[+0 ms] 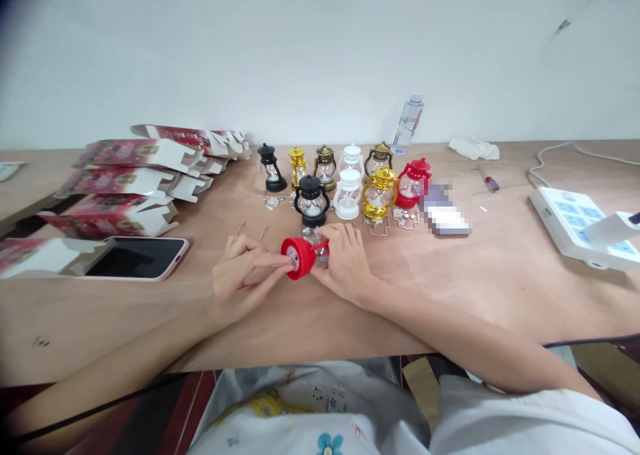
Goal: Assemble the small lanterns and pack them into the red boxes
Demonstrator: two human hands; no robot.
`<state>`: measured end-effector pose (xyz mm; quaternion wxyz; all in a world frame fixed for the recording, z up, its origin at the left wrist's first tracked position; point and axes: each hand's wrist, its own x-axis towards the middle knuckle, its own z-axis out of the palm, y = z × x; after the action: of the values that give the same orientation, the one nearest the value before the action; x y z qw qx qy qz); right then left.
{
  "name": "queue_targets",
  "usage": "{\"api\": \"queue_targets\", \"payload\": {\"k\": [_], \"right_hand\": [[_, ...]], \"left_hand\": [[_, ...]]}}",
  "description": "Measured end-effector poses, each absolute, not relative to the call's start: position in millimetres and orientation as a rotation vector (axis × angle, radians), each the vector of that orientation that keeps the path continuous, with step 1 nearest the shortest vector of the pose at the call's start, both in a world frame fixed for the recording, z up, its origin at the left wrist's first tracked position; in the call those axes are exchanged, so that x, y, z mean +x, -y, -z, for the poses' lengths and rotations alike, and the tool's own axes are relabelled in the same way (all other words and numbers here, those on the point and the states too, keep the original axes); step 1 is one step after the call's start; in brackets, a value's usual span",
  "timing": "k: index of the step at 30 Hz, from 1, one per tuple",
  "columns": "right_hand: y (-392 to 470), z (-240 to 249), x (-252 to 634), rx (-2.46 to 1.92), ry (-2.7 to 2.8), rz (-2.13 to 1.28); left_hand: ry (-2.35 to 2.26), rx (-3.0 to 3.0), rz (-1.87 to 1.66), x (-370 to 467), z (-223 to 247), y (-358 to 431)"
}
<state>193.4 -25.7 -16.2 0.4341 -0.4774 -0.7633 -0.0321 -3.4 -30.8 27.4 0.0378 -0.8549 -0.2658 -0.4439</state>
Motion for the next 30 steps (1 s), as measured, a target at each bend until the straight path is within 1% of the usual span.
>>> {"api": "queue_targets", "payload": {"k": [3, 7, 10, 13, 17, 23, 30], "right_hand": [[25.9, 16.5, 193.4, -1.175, 1.909, 0.112], [27.3, 16.2, 191.5, -1.17, 1.899, 0.114], [28.5, 15.3, 189.7, -1.171, 1.868, 0.082], [28.8, 14.6, 189.5, -1.174, 1.851, 0.103], [28.3, 15.0, 190.0, -1.185, 1.862, 0.101], [30.9, 14.9, 186.8, -1.229, 1.891, 0.211], [29.4, 16.1, 185.4, -1.279, 1.857, 0.216]], "left_hand": [[0.849, -2.656, 1.367, -2.9, -26.1, 29.9], [0.917, -2.682, 1.489, -2.5, -22.8, 24.4], [0.847, -2.652, 1.539, -2.3, -21.6, 22.2], [0.795, -2.625, 1.547, -2.0, -21.4, 23.1], [0.877, -2.602, 1.533, -2.2, -19.5, 23.0], [0.857, -2.604, 1.491, -4.5, -17.1, 20.8], [0.85, -2.572, 1.476, -2.6, -17.5, 22.7]]}}
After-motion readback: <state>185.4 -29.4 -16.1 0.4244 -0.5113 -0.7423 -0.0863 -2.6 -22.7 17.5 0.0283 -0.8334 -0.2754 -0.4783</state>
